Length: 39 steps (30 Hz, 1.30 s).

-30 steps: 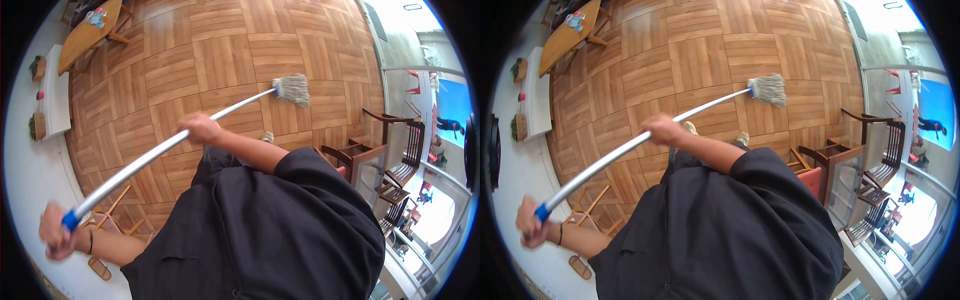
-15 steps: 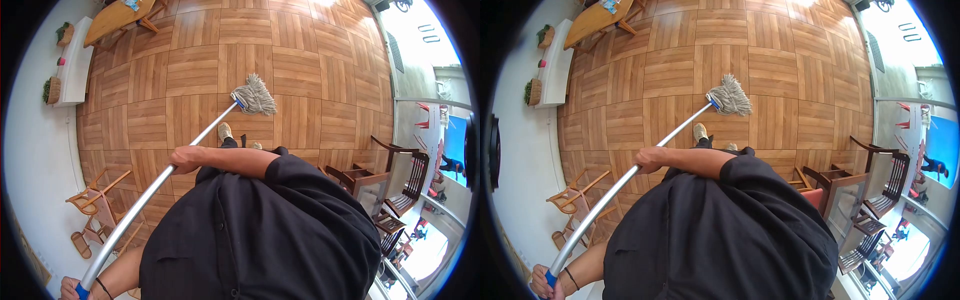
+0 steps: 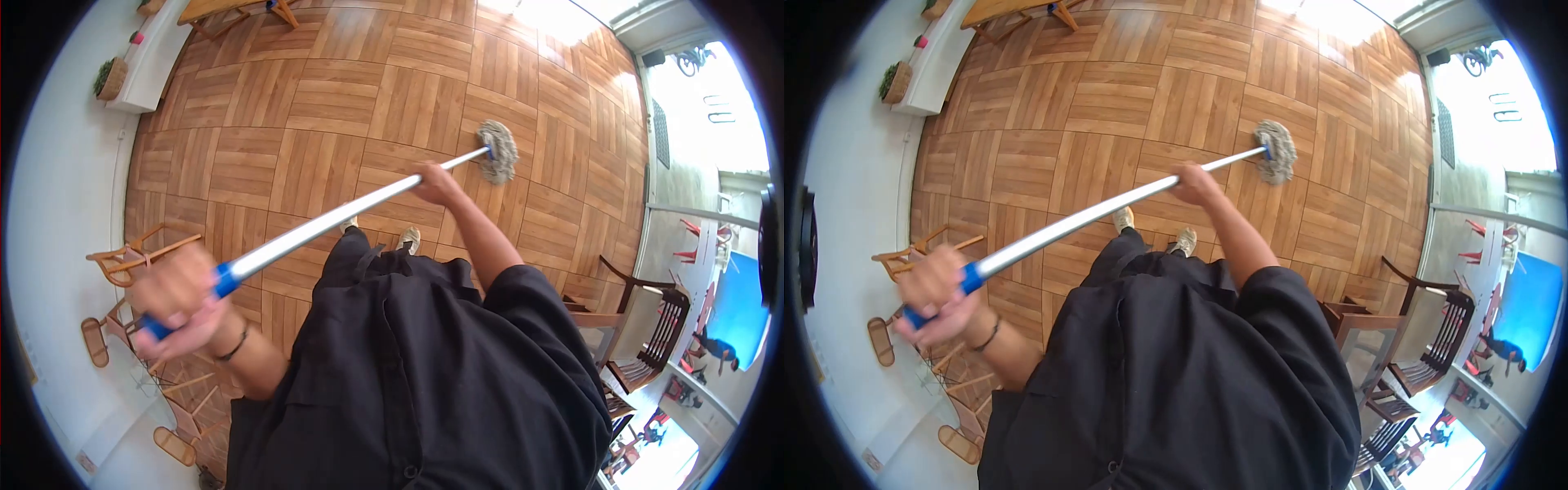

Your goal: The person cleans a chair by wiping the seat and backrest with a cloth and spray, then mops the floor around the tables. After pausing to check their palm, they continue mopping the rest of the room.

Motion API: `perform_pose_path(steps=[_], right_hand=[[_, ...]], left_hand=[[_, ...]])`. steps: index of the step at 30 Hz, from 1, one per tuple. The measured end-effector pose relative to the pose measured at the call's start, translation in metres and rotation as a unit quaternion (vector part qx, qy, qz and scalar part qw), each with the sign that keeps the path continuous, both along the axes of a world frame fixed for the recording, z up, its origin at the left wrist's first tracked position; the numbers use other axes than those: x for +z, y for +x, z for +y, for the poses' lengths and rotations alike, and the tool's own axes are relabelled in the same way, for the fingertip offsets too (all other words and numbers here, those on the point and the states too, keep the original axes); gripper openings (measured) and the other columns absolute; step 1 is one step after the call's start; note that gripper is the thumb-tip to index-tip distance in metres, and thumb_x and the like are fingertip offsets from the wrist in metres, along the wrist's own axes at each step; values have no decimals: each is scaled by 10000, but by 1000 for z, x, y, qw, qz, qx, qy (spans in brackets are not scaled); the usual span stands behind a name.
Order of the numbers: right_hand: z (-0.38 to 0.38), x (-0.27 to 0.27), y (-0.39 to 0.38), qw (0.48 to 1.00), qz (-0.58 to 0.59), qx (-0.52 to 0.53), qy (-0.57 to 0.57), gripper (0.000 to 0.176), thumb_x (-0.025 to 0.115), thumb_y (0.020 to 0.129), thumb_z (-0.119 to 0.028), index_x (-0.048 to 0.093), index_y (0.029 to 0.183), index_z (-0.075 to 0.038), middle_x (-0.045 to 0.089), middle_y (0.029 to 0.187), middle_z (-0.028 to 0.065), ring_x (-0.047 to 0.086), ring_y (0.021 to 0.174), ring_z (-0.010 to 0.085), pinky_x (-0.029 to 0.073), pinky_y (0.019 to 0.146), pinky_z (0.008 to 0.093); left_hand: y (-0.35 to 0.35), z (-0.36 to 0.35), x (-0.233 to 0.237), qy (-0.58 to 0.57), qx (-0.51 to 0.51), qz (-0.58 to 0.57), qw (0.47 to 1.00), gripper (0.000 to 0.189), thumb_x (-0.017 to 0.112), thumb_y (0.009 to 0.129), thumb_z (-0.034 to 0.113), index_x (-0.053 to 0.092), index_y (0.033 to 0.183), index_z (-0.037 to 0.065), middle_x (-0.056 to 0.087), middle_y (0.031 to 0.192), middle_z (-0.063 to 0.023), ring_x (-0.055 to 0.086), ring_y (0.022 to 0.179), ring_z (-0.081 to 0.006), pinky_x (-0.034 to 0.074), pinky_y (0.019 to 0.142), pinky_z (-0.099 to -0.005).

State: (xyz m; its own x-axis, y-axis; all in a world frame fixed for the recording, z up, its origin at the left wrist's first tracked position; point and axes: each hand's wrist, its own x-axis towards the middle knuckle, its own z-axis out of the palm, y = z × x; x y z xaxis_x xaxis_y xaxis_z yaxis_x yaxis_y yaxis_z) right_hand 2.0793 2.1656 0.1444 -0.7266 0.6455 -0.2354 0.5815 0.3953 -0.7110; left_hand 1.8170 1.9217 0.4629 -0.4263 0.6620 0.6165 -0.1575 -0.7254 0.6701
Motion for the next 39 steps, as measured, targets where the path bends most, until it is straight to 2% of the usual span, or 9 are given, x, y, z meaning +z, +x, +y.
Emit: perform_pose_path(steps=[4,6,9,16,20,26,31,36,39], right_hand=[[-3,-13,59,987,14,-101,128,225,731,787,-226,597,798,-46,611,879,158,608,859,401,477,731,486],[-17,-14,61,961,-25,-143,235,255,737,813,-261,583,823,-59,605,884,150,614,853,397,474,718,490],[-41,-27,33,954,-11,-223,200,270,716,868,-278,549,846,-67,595,851,148,613,813,381,480,707,473],[-119,-35,-137,943,47,-228,239,215,691,863,-208,557,805,-50,568,756,147,597,719,356,484,652,430],[-179,-18,-262,951,100,-190,221,152,684,812,-128,565,742,-63,592,741,146,601,722,357,485,658,428],[-285,62,-455,977,173,60,111,67,698,744,-122,641,722,-94,643,772,112,625,787,340,497,720,431],[-363,76,-583,940,186,268,103,128,719,787,-207,659,806,-95,668,812,107,633,805,352,486,749,429],[-427,61,-696,887,161,433,10,274,717,839,-354,639,868,-93,677,900,118,641,907,330,455,824,467],[-454,60,-725,856,111,504,-21,300,707,848,-380,634,891,-92,676,933,121,641,942,321,438,861,492]], left_hand=[[62,23,-24,-26,-61,-61,996,366,607,799,450,576,734,92,575,618,-13,535,524,-177,445,653,-351],[49,24,-22,-13,-154,31,988,300,617,723,369,575,670,77,595,620,-31,568,538,-216,464,663,-378],[8,8,-20,-3,-340,117,933,249,606,651,285,505,548,82,585,588,-54,583,539,-250,468,635,-376],[-161,-70,-6,18,-342,125,931,294,580,678,265,428,501,86,488,501,-56,492,427,-236,436,519,-345],[-268,-136,32,7,-331,192,924,441,592,866,328,478,495,119,527,501,-19,543,454,-163,505,628,-326],[-359,-290,109,-13,-138,234,962,517,726,866,395,473,473,173,520,455,66,532,408,-45,461,505,-171],[-342,-403,144,-55,55,264,961,439,688,895,280,520,499,192,554,473,67,552,413,-39,497,521,-190],[-287,-439,141,-178,350,246,887,380,699,862,309,548,530,206,592,501,80,602,467,-39,529,583,-198],[-270,-436,140,-236,399,236,854,315,710,832,282,576,562,195,620,535,73,625,514,-47,530,587,-216]])
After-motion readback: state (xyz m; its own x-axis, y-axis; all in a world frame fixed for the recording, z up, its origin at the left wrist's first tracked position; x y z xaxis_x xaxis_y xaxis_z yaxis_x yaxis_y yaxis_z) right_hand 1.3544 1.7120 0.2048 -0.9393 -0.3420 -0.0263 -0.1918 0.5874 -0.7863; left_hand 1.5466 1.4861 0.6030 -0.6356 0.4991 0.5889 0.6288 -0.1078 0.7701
